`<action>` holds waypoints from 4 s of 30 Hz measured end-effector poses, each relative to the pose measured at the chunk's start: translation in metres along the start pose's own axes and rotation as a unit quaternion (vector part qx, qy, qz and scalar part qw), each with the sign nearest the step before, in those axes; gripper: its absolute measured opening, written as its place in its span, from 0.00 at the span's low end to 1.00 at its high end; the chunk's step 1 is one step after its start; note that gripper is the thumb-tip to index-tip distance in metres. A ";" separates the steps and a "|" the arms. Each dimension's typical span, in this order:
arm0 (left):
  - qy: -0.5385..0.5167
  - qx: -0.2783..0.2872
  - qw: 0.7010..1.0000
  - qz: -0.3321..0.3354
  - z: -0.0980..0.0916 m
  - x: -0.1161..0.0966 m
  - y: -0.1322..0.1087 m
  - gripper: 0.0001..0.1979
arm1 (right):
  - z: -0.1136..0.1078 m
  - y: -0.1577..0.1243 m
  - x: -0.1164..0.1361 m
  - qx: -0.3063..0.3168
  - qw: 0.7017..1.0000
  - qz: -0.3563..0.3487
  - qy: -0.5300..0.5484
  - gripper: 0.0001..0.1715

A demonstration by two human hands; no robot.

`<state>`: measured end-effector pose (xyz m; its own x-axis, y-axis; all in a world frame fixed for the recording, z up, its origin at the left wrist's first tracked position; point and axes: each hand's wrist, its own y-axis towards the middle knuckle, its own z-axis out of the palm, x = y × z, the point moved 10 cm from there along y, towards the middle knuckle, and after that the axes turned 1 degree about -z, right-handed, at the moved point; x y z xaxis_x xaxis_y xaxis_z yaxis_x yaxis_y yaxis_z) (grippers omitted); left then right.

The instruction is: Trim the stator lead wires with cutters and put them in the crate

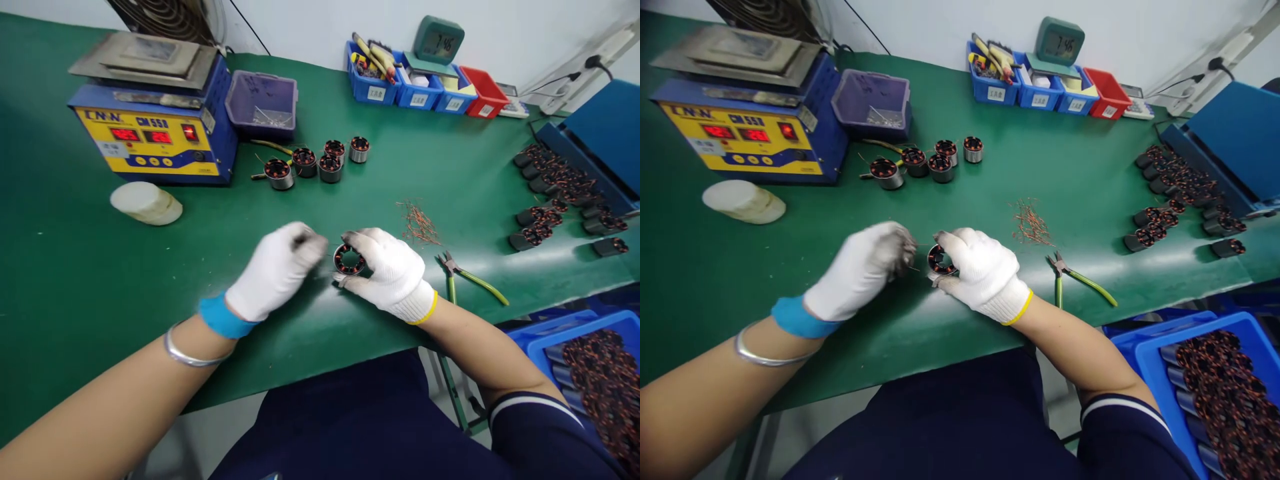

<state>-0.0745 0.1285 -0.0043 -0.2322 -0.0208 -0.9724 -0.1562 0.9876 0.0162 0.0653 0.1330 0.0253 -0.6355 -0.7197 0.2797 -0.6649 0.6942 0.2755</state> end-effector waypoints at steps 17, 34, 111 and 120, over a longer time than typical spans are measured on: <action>0.086 -0.067 0.992 0.058 -0.003 -0.009 0.000 0.10 | 0.000 -0.001 0.004 0.038 0.999 0.004 0.011 0.29; -0.050 -0.186 0.981 -0.026 -0.048 0.002 -0.004 0.09 | 0.008 -0.001 -0.007 0.065 0.994 0.082 0.004 0.28; -0.185 -0.154 0.963 -0.121 -0.032 0.045 -0.002 0.13 | 0.044 -0.014 -0.001 0.094 0.991 0.094 0.036 0.38; -0.164 0.050 0.976 -0.133 0.037 0.034 -0.034 0.36 | -0.050 -0.131 -0.114 0.095 0.951 0.252 -0.153 0.77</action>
<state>-0.0419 0.0999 -0.0465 0.1261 -0.2432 -0.9617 -0.0699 0.9649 -0.2532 0.2445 0.1250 0.0035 -0.9577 -0.2847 0.0428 -0.2850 0.9585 -0.0013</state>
